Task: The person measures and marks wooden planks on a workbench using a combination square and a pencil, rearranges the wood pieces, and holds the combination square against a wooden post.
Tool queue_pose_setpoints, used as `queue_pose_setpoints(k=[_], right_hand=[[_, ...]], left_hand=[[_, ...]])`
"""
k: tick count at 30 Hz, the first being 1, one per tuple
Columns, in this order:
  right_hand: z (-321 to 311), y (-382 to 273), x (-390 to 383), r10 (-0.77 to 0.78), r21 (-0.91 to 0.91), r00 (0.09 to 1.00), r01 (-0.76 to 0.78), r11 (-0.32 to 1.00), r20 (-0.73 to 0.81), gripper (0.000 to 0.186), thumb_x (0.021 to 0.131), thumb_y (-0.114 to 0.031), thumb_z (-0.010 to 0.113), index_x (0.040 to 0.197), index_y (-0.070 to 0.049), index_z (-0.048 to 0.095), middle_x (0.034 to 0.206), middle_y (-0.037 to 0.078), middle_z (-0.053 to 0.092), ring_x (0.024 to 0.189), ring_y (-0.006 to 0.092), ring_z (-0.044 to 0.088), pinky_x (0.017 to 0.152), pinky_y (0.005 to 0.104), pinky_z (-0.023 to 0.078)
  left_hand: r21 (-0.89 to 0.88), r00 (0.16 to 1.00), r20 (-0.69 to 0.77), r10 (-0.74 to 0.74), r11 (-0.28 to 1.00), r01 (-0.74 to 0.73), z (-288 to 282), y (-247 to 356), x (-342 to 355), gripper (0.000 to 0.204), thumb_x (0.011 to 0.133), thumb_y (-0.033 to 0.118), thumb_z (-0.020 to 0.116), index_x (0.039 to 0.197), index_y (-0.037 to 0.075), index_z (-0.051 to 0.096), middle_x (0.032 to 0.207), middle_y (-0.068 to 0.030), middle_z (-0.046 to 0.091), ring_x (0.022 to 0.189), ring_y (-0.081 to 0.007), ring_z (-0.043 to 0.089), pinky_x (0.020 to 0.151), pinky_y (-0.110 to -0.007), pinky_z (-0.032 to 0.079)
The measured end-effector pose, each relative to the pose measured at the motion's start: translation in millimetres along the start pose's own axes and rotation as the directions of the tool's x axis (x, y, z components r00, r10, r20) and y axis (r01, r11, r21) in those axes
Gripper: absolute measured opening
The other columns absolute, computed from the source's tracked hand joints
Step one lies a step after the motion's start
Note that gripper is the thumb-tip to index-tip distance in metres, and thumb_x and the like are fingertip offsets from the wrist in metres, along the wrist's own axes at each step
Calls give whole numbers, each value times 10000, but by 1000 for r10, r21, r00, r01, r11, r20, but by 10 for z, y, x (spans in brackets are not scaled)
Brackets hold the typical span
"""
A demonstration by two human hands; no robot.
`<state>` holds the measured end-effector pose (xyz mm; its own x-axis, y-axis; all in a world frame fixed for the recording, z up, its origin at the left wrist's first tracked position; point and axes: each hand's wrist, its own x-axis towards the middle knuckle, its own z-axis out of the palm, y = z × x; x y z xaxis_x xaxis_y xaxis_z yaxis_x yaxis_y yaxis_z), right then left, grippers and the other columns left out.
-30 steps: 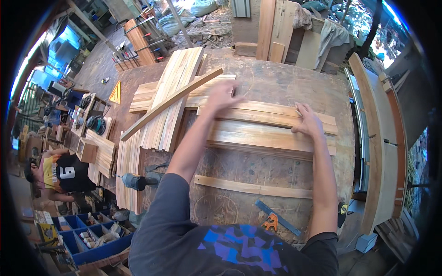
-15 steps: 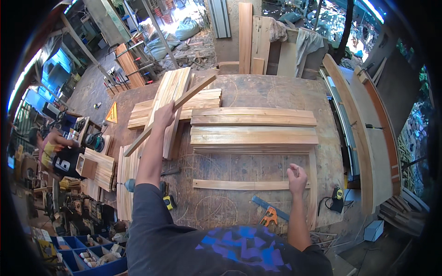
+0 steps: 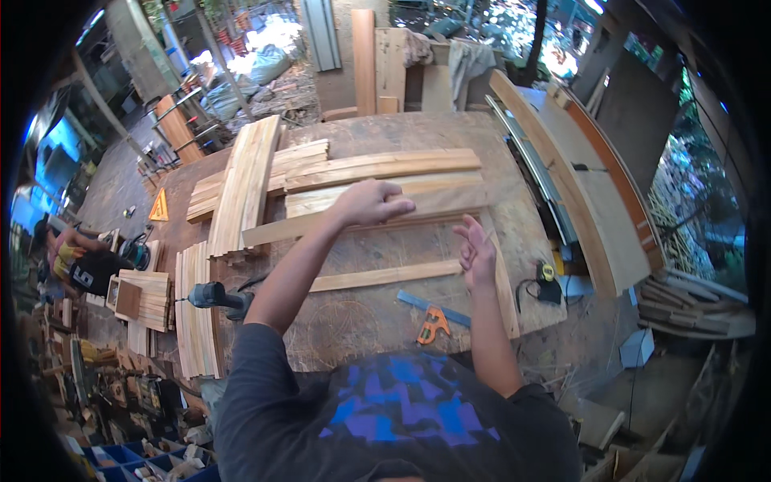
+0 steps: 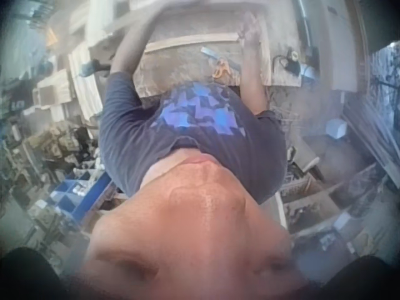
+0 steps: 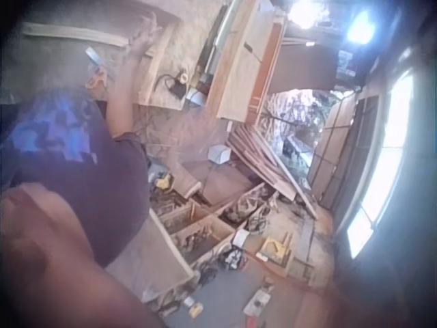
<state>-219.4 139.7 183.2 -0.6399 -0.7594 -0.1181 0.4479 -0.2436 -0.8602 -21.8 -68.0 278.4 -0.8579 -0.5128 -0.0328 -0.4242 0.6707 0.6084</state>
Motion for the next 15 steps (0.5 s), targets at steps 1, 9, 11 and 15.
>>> queue_pose_setpoints(k=[1,9,11,15], right_hand=[[-37,-40,-10,132,224,988,-146,964,75,151,954,-194,745,981,-59,683,846,26,649,626,50,520,479,200,358],[-658,395,157,140,75,952,-124,989,-272,274,921,-227,796,781,-155,571,649,-65,466,452,30,346,384,236,210],[-860,445,266,160,79,938,-142,987,-309,274,922,-236,796,788,-151,573,652,-62,469,449,32,340,383,239,208],[-1125,589,428,242,99,929,-223,970,-281,254,941,-328,775,860,-151,613,683,-60,496,467,37,361,388,228,225]], left_hand=[[-46,997,72,-22,999,26,193,60,-17,535,942,574,658,824,53,689,701,-80,693,669,-181,709,647,-333,545],[-246,917,396,-49,957,157,1244,-592,-64,433,885,468,757,928,37,740,788,-67,716,775,-140,683,737,-329,529],[-162,845,531,-60,972,170,1164,-714,-191,448,918,450,743,1069,29,749,843,-55,729,780,-146,661,776,-324,510],[-409,704,690,-170,710,573,1226,-1232,-485,599,960,522,690,1190,-30,713,948,-76,759,868,-225,697,847,-371,518]])
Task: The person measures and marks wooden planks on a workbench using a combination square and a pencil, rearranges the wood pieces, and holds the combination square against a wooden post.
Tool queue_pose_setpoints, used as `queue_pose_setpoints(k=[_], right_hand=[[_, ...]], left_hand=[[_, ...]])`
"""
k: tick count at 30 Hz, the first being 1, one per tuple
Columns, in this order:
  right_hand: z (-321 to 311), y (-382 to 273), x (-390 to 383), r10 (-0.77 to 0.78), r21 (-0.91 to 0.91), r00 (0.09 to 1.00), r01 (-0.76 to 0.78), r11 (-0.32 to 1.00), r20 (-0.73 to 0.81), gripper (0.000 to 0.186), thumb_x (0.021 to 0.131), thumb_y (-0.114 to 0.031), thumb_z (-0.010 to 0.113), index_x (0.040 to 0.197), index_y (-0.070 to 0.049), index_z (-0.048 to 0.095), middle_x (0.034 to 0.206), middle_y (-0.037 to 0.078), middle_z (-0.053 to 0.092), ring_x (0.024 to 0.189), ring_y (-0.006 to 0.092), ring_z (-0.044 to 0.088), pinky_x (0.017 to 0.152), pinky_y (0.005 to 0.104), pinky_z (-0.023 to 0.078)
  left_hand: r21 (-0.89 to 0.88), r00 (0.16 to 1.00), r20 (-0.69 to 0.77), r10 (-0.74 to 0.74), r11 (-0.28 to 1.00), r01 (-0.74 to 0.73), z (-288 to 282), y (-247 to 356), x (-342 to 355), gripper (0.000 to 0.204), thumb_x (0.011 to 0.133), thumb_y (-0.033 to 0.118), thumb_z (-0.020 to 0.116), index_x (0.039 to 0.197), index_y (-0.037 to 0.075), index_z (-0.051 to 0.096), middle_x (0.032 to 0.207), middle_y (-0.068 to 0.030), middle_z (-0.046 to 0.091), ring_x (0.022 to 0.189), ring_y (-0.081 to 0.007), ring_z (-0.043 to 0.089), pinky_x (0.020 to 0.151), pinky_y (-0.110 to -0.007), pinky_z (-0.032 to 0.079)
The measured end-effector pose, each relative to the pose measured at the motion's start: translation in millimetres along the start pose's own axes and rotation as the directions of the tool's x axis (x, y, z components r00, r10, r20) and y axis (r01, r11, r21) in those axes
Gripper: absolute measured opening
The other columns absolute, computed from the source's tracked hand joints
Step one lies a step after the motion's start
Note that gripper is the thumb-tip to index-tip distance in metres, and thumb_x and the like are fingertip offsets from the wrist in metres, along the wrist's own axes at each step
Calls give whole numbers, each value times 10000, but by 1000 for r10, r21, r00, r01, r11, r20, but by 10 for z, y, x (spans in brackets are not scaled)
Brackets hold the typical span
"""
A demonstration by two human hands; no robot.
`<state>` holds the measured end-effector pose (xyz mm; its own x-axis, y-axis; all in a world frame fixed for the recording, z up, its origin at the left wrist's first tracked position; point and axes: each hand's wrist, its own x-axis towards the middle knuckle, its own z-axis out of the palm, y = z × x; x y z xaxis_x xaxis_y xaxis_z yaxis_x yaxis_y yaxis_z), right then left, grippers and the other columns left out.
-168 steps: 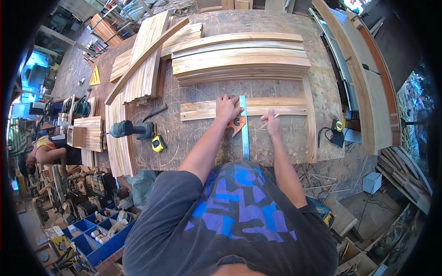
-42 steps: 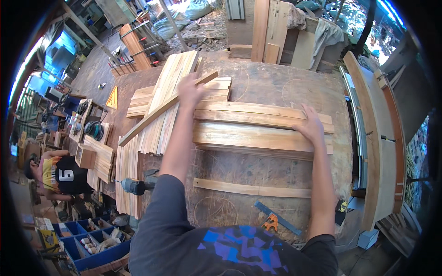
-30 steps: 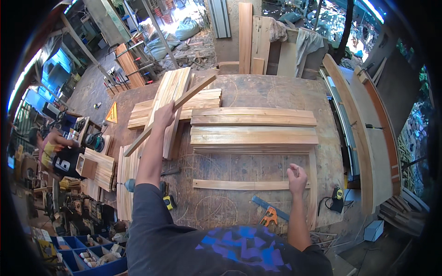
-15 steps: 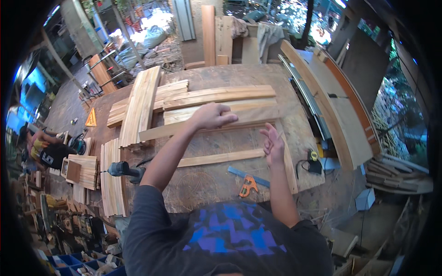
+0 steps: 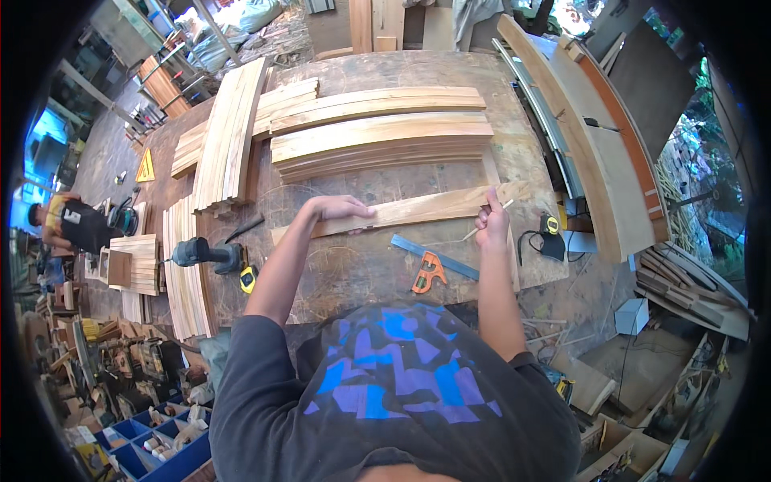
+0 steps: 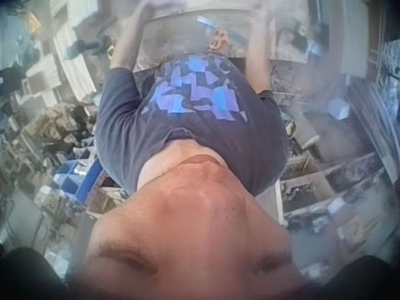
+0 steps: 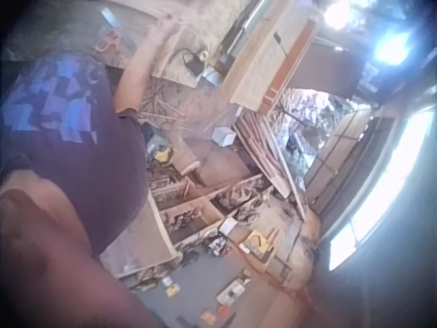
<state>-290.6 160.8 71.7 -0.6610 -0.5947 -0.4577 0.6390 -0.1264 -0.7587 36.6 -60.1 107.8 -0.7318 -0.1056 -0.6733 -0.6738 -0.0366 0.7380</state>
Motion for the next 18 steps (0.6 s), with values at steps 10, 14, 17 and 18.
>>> queue_pose_setpoints(k=[10,14,17,18], right_hand=[[-49,398,371,262,2,964,-262,965,43,286,989,-370,683,1136,-129,636,981,35,682,530,57,420,403,215,289],[-73,616,462,304,-120,953,-303,945,-13,346,980,-295,679,1268,-110,623,1123,72,701,527,49,408,406,210,280],[-80,710,578,200,-355,979,-196,914,-24,338,961,-275,683,1254,-109,655,1203,98,708,567,87,488,446,239,355],[-56,751,630,116,-511,993,-90,855,20,345,946,-261,684,1256,-108,670,1241,114,708,607,136,577,487,269,441]], left_hand=[[543,657,-643,394,840,28,208,-240,-21,530,805,379,814,1305,246,699,1074,-114,637,1026,-347,655,922,-455,528],[668,534,-659,530,738,92,104,-557,154,526,738,262,856,1245,224,719,1091,-82,649,1021,-324,637,925,-448,518],[650,478,-681,555,759,46,94,-715,291,520,750,253,845,1253,229,716,1108,-83,649,1055,-323,625,958,-449,507],[645,477,-685,550,762,48,101,-769,323,520,750,253,845,1253,229,716,1108,-83,649,1055,-323,625,958,-449,507]])
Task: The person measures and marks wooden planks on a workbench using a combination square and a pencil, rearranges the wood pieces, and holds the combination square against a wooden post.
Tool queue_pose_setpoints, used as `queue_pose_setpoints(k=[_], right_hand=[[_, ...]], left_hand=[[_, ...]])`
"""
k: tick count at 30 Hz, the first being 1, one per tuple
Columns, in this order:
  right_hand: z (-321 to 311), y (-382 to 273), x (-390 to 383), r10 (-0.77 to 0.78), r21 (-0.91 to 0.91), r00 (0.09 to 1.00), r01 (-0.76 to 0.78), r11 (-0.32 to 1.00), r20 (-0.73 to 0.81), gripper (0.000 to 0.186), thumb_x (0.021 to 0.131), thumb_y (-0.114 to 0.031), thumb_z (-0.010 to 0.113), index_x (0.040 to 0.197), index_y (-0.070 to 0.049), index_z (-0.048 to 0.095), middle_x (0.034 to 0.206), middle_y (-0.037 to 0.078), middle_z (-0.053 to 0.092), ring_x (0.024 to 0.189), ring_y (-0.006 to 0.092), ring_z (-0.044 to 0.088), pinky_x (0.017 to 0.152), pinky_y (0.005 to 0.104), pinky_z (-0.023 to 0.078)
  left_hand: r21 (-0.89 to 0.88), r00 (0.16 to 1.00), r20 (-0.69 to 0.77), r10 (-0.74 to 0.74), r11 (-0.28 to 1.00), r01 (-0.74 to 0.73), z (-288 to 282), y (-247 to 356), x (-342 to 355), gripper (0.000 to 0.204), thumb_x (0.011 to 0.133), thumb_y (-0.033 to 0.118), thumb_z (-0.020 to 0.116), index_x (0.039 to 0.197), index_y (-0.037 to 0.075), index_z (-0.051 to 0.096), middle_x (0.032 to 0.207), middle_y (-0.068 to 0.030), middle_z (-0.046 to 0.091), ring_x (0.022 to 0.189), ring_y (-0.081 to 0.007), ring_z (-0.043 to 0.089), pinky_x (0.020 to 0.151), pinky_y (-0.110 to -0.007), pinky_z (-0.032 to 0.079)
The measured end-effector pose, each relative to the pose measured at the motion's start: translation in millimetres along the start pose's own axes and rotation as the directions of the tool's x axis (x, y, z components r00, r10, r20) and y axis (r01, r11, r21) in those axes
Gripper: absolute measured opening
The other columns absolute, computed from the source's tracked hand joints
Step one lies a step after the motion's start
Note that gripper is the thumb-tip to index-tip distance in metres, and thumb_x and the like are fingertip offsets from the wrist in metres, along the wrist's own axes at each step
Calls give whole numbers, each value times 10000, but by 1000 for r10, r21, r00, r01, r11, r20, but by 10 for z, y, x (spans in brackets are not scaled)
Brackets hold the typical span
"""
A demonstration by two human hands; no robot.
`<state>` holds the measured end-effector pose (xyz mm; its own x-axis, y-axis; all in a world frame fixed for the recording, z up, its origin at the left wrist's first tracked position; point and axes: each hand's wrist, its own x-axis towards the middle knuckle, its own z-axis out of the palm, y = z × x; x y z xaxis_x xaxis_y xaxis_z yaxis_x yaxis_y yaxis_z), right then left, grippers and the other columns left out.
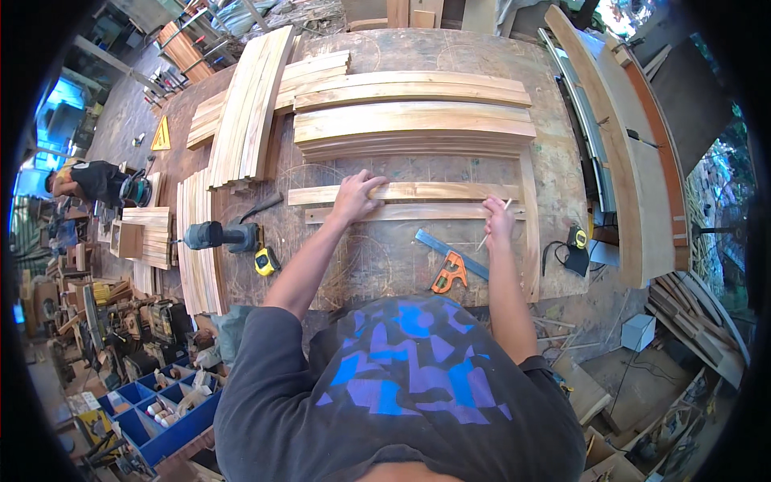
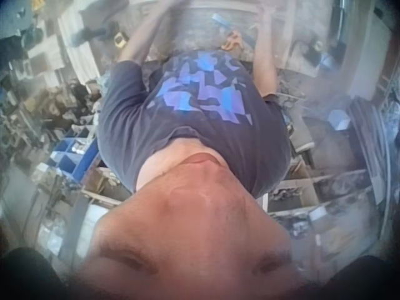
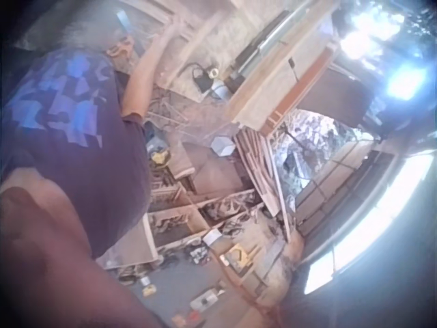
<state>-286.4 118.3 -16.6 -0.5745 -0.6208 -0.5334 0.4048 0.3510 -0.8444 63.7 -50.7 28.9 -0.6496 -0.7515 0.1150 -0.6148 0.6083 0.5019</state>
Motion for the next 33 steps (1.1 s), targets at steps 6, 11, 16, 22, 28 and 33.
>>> queue_pose_setpoints(k=[6,11,16,22,28,33], right_hand=[[505,16,-51,-542,-775,759,567,278,361,545,876,-222,695,1405,-130,602,1293,103,685,1194,308,657,1029,406,510],[853,-174,-255,-341,-831,830,521,194,441,515,897,-308,702,1380,-153,611,1387,68,603,1190,340,636,974,494,516],[789,-227,-228,-265,-817,828,547,183,495,526,882,-353,736,1361,-169,618,1335,60,613,1183,342,638,971,497,510],[743,-165,-196,-308,-788,799,584,193,517,502,880,-356,743,1341,-196,625,1327,40,618,1161,350,645,953,502,518],[758,-248,-164,-285,-786,788,599,153,545,468,891,-378,739,1318,-215,638,1322,43,626,1147,344,651,934,488,531],[795,-558,30,-59,-796,794,606,-1,605,454,918,-495,676,1285,-230,712,1232,129,713,1124,355,673,959,469,537]], left_hand=[[20,988,146,-51,999,48,196,68,127,534,773,236,821,1292,233,692,1194,-89,631,1111,-326,623,1003,-443,501],[-127,945,296,-141,974,186,244,128,202,543,785,214,798,1316,220,682,1264,-96,623,1186,-328,619,1041,-433,498],[-153,956,256,-145,970,189,269,93,159,544,774,233,805,1305,207,692,1329,-96,623,1189,-322,621,1038,-426,498],[-4,878,-395,-270,956,293,118,-570,-141,421,813,298,790,1191,117,751,1256,-160,669,1135,-356,634,992,-459,501],[-381,761,-166,-627,753,537,-105,-1394,-817,491,851,267,812,1287,70,703,1244,-161,696,1123,-272,661,992,-383,507],[-725,787,140,-600,480,494,-412,-1370,-834,540,862,119,811,1349,-35,635,1373,-152,650,1234,-226,629,1041,-336,483]])
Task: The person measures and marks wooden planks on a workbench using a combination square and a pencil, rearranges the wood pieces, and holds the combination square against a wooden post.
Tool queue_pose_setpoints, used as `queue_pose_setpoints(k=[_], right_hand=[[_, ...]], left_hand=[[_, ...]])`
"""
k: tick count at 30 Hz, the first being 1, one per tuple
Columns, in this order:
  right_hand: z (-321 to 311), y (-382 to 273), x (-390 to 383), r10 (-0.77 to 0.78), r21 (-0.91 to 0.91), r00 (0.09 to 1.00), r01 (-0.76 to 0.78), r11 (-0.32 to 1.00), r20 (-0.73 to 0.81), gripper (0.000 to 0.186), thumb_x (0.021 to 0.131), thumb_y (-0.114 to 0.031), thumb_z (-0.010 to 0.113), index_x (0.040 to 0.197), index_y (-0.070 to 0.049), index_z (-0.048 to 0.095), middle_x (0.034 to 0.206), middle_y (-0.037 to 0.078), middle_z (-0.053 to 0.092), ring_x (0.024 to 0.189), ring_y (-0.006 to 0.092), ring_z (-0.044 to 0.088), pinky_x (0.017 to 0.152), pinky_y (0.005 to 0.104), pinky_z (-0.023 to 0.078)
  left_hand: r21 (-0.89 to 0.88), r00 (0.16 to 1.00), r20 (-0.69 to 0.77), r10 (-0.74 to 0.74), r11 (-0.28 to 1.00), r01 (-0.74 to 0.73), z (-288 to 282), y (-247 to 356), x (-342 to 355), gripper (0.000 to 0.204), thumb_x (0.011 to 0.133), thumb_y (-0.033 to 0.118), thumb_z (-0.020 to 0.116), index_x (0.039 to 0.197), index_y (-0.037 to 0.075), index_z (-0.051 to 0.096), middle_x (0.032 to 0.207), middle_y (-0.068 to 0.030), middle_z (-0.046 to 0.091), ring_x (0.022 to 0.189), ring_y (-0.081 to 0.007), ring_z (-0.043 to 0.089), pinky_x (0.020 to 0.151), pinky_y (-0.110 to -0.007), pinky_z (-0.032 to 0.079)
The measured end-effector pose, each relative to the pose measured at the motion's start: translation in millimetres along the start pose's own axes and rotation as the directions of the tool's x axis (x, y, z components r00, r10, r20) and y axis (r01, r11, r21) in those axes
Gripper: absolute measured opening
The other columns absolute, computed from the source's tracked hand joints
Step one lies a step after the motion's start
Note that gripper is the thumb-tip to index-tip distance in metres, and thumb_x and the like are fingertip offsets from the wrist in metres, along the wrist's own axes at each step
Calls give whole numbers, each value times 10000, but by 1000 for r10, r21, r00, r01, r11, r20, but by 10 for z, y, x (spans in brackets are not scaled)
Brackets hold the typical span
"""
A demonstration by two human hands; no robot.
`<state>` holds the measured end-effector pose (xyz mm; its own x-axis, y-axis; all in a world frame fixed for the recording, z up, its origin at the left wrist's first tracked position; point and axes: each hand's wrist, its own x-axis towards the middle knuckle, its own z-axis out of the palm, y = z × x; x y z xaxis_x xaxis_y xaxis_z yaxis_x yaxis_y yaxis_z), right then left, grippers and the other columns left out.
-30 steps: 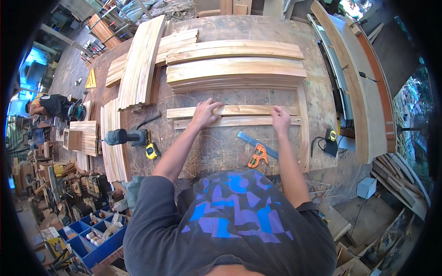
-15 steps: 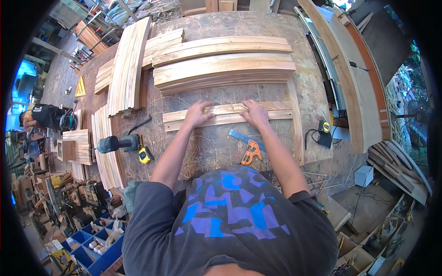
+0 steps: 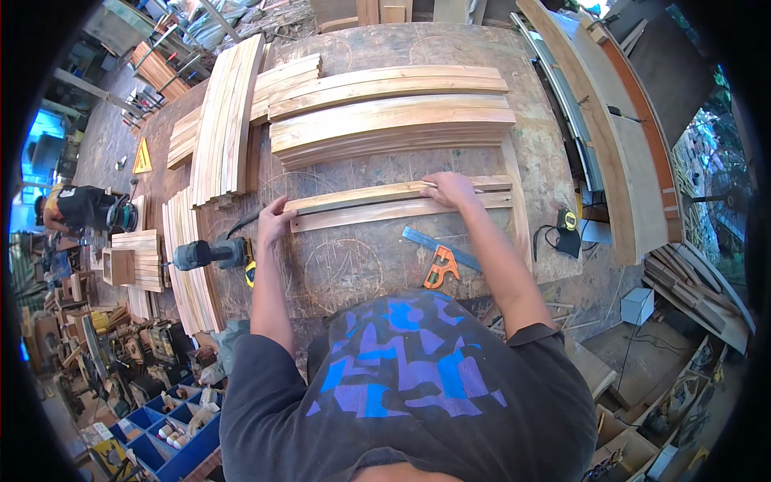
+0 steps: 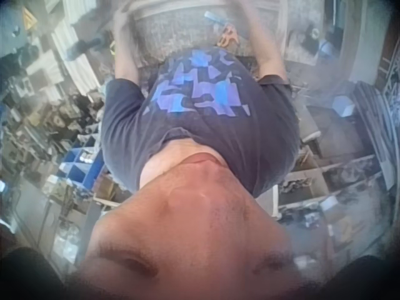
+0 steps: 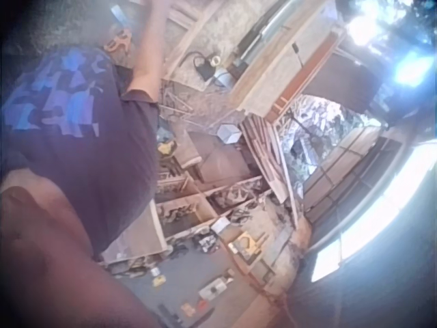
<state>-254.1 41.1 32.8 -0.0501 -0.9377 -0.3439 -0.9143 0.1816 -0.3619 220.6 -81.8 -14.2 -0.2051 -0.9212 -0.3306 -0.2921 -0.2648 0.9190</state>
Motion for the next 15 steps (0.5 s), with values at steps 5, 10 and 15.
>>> queue_pose_setpoints(k=[5,10,15], right_hand=[[-266,-122,180,91,4,992,-92,996,86,386,919,-496,673,1131,-195,789,1118,169,750,1074,365,703,937,479,552],[-7,-18,298,132,34,991,-132,991,-9,338,914,-463,673,1053,-185,806,1028,189,753,999,391,711,894,505,555],[125,-99,186,167,152,972,-143,978,-165,341,920,-456,681,1000,-148,803,1017,184,753,985,398,708,879,500,556]], left_hand=[[120,1000,-23,-2,993,5,-112,121,80,441,958,406,744,1019,-29,781,764,-5,680,718,-85,609,656,-315,527],[623,964,-267,-2,763,174,144,317,105,622,903,646,658,956,44,803,825,-160,737,806,-282,714,760,-414,553],[695,909,-408,85,675,248,288,277,-3,619,877,692,627,1015,118,814,965,-236,751,973,-425,718,874,-503,547]])
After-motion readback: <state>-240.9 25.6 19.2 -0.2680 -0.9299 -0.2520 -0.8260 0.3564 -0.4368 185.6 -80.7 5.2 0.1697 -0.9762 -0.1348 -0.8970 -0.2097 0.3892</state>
